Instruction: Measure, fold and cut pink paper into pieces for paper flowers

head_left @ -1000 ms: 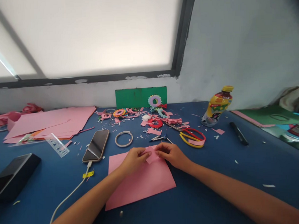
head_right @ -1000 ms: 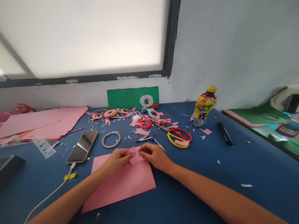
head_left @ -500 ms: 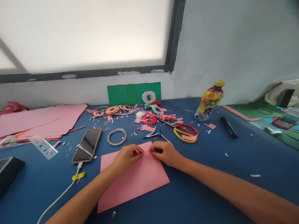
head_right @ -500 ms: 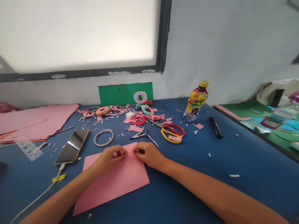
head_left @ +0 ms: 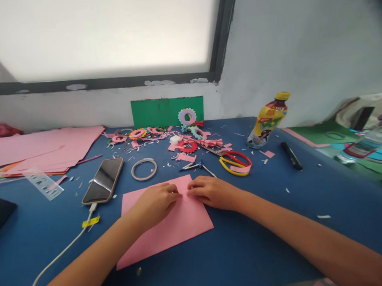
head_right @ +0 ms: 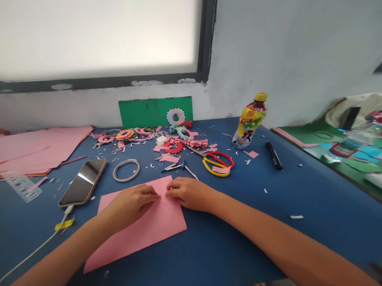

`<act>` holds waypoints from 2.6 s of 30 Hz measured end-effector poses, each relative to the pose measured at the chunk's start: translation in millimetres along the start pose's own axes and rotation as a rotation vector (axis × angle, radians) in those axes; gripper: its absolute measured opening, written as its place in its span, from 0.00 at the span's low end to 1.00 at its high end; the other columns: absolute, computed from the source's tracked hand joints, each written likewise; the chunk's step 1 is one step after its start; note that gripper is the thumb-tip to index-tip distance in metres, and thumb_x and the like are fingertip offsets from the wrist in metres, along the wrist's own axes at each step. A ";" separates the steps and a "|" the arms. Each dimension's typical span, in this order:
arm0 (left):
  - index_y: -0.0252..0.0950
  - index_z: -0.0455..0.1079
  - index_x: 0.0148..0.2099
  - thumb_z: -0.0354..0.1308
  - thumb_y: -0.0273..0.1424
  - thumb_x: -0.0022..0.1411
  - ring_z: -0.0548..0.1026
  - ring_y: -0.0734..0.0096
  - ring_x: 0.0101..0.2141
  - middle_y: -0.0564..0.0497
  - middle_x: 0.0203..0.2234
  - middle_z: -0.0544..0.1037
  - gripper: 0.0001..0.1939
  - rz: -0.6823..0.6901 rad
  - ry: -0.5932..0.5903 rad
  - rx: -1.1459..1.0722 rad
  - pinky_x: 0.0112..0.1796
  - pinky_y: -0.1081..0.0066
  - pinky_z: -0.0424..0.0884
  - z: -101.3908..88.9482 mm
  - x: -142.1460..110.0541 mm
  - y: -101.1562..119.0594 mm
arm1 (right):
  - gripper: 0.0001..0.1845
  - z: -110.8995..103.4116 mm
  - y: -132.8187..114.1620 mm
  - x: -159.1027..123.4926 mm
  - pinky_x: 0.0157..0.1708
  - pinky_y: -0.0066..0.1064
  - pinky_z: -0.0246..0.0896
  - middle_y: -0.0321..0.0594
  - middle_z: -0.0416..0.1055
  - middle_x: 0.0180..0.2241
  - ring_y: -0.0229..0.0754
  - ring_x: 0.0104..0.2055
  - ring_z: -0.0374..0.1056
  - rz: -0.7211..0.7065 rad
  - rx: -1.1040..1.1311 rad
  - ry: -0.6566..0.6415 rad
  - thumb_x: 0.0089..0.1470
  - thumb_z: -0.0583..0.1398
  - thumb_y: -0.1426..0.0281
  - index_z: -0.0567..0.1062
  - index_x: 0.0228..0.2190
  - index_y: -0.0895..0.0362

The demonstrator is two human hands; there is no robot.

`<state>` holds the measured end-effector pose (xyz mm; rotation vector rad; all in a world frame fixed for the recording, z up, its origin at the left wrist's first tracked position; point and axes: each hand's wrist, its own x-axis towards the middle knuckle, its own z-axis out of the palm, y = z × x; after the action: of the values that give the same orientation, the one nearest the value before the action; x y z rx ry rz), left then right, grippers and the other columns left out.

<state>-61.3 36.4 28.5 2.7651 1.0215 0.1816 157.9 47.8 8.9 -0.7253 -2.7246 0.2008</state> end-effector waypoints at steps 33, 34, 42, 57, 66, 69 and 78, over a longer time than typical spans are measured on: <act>0.34 0.64 0.34 0.53 0.29 0.54 0.72 0.73 0.25 0.52 0.26 0.72 0.04 -0.432 0.404 -0.622 0.25 0.75 0.67 19.6 23.6 12.8 | 0.25 6.2 -16.3 12.5 0.27 0.28 0.60 0.37 0.68 0.32 0.34 0.26 0.64 0.686 0.707 0.282 0.48 0.59 0.59 0.61 0.45 0.58; 0.34 0.62 0.36 0.53 0.30 0.54 0.72 0.73 0.24 0.53 0.26 0.71 0.06 -0.450 0.412 -0.660 0.23 0.75 0.66 20.7 24.0 15.5 | 0.25 6.9 -18.4 14.5 0.27 0.27 0.60 0.37 0.68 0.32 0.34 0.26 0.64 0.701 0.812 0.300 0.48 0.59 0.59 0.61 0.45 0.58; 0.33 0.61 0.45 0.50 0.32 0.57 0.72 0.73 0.24 0.53 0.25 0.72 0.13 -0.445 0.324 -0.748 0.24 0.75 0.67 21.1 20.0 19.2 | 0.16 6.9 -17.5 11.4 0.30 0.26 0.61 0.38 0.70 0.31 0.34 0.29 0.65 0.616 0.779 0.293 0.47 0.56 0.76 0.70 0.41 0.59; 0.36 0.72 0.42 0.47 0.25 0.60 0.71 0.64 0.40 0.46 0.40 0.74 0.13 -0.025 0.100 -0.085 0.40 0.67 0.66 7.9 4.8 -3.9 | 0.11 -3.6 -0.1 -4.1 0.42 0.33 0.61 0.46 0.70 0.40 0.42 0.40 0.66 0.064 0.111 0.038 0.53 0.55 0.75 0.74 0.38 0.59; 0.35 0.72 0.31 0.52 0.24 0.55 0.71 0.74 0.25 0.53 0.24 0.75 0.07 -0.332 0.198 -0.410 0.26 0.77 0.64 13.1 11.4 5.2 | 0.10 10.6 -5.6 2.3 0.32 0.26 0.61 0.38 0.69 0.27 0.36 0.30 0.65 0.326 0.331 0.209 0.47 0.58 0.81 0.75 0.32 0.61; 0.35 0.72 0.32 0.53 0.25 0.55 0.70 0.73 0.27 0.51 0.29 0.74 0.07 -0.280 0.215 -0.358 0.28 0.76 0.64 12.9 10.2 -1.0 | 0.10 11.9 -5.3 1.2 0.35 0.26 0.62 0.40 0.70 0.31 0.36 0.32 0.66 0.296 0.348 0.231 0.48 0.58 0.81 0.75 0.33 0.61; 0.38 0.73 0.42 0.48 0.22 0.60 0.73 0.69 0.36 0.49 0.37 0.76 0.14 0.056 0.112 -0.125 0.37 0.72 0.67 6.9 6.3 -8.0 | 0.14 10.2 7.0 -4.6 0.41 0.31 0.62 0.44 0.71 0.37 0.40 0.39 0.65 -0.041 0.118 0.173 0.56 0.53 0.77 0.75 0.40 0.57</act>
<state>-60.3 45.5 20.4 2.6976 0.9242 0.3983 161.5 51.0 -3.4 -0.6233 -2.5371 0.2740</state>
